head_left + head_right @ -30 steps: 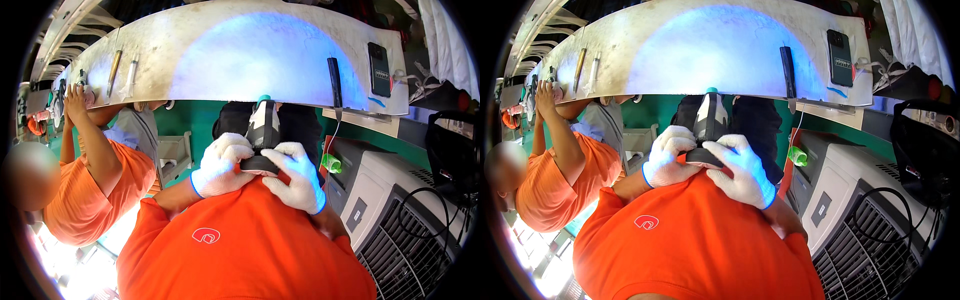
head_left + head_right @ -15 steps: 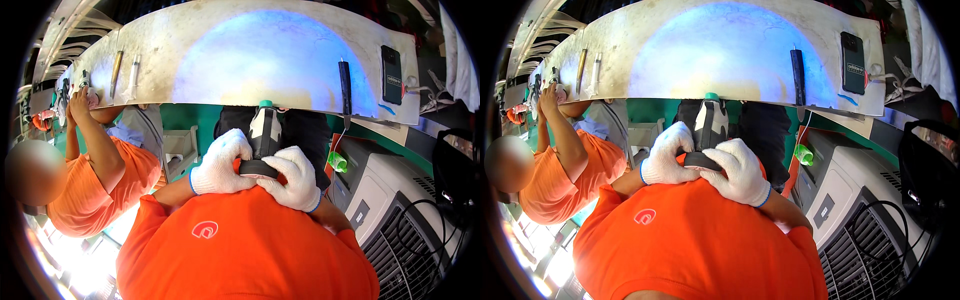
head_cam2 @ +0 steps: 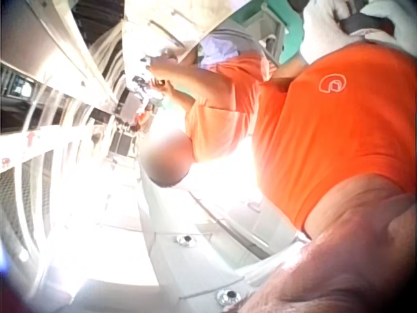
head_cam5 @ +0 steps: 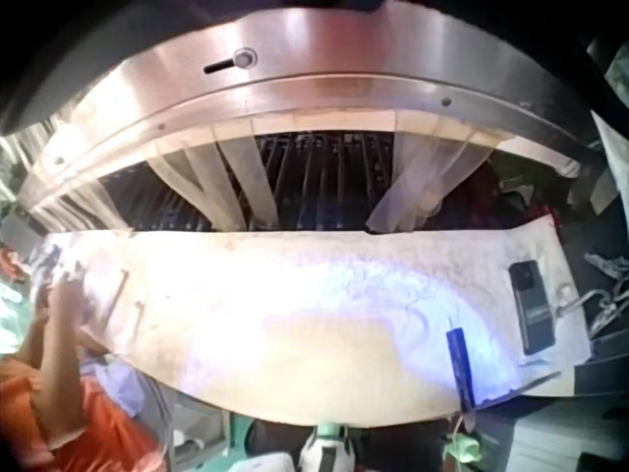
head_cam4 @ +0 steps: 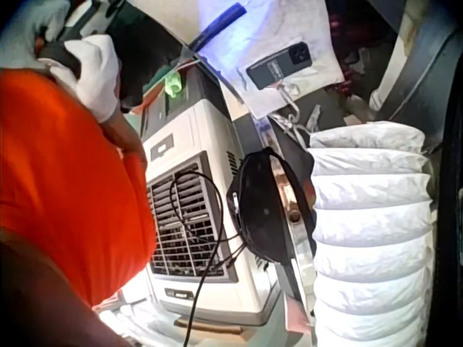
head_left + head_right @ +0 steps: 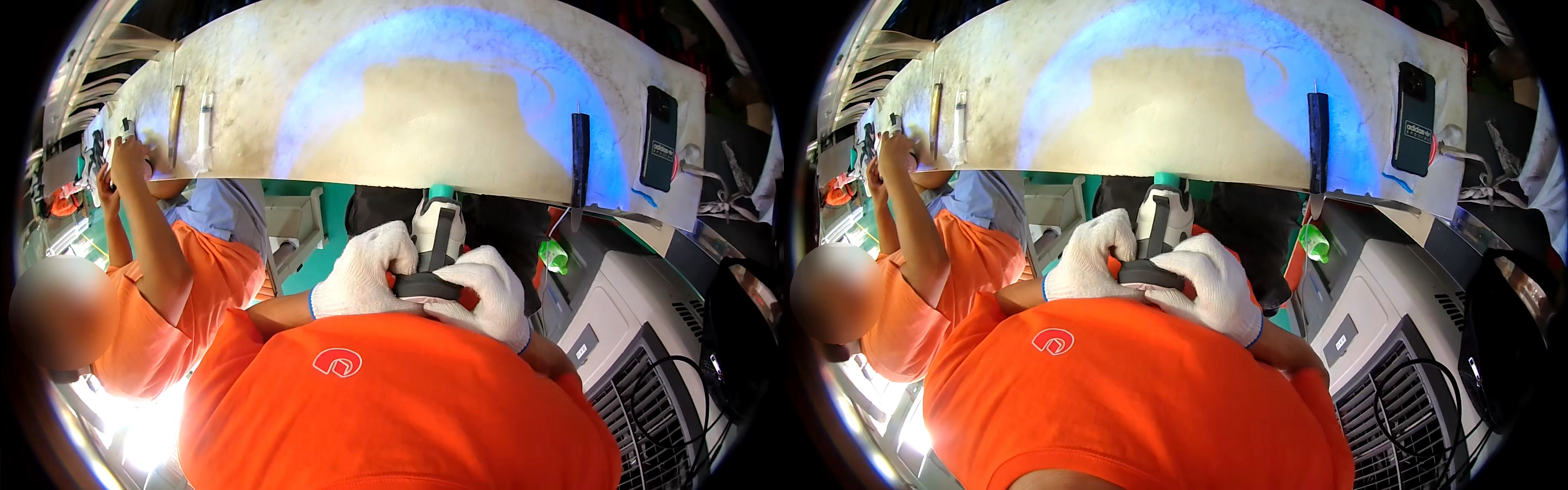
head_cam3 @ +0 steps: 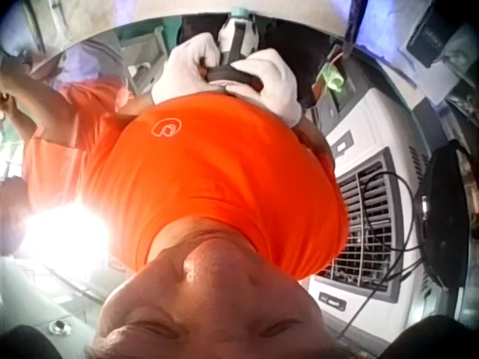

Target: The person uses a small black tool to scrape and clean the upper and sole of a white and black sneaker. They repeatedly rotate the shoe to access different areas, including the toe box, sides, and heel, while working at a factory-style workstation.

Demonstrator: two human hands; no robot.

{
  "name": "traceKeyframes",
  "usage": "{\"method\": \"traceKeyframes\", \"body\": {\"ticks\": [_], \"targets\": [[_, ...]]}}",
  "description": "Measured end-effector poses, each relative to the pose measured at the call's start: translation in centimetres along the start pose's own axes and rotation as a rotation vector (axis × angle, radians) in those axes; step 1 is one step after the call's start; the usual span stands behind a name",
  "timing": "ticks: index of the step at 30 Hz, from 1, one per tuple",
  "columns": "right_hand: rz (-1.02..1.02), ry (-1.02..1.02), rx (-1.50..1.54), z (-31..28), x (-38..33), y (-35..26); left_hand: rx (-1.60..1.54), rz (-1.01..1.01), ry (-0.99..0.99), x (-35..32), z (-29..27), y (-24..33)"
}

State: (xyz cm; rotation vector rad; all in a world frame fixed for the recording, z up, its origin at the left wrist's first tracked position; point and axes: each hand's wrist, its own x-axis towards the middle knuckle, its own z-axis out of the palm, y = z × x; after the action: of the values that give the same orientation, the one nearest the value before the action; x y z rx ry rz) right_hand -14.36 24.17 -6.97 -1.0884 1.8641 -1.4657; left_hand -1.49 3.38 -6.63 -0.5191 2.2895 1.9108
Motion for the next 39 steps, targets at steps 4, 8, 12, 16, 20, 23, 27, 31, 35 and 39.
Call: {"method": "traceKeyframes", "body": {"ticks": [4,8,12,16,20,23,27,31,35,39], "targets": [[0.095,-0.013,-0.031,-0.3,0.3,-1.0,-0.034,-0.054,0.024,-0.2,0.1,-0.2],[0.134,0.038,-0.066,0.3,-0.5,-1.1,0.103,0.141,0.126,-0.1,0.1,-0.6],[0.192,0.220,-0.106,1.5,-2.0,-1.3,-0.067,0.059,-0.001,-0.2,-0.1,-1.5],[0.224,0.221,-0.424,1.4,-2.1,-3.0,-0.054,0.187,-0.006,-0.3,-0.2,-2.8],[0.406,0.062,0.374,3.3,-1.9,1.3,-0.141,0.246,-0.010,-0.9,0.4,-3.5],[0.352,-0.038,0.283,1.0,-1.6,-4.5,-0.131,0.364,0.021,-2.6,0.2,1.3],[0.061,-0.032,0.209,-1.3,-0.5,-11.0,0.132,1.002,0.233,-3.4,-1.1,7.2],[-0.114,0.004,-0.070,-2.0,1.5,-7.6,0.374,1.009,0.415,-0.6,-0.7,6.1],[-0.146,-0.124,0.161,-1.8,2.5,-6.0,0.278,1.025,0.503,-1.0,0.1,4.6],[-0.064,-0.068,0.384,0.1,1.9,-5.7,0.236,0.966,0.489,-2.1,0.0,4.4]]}}
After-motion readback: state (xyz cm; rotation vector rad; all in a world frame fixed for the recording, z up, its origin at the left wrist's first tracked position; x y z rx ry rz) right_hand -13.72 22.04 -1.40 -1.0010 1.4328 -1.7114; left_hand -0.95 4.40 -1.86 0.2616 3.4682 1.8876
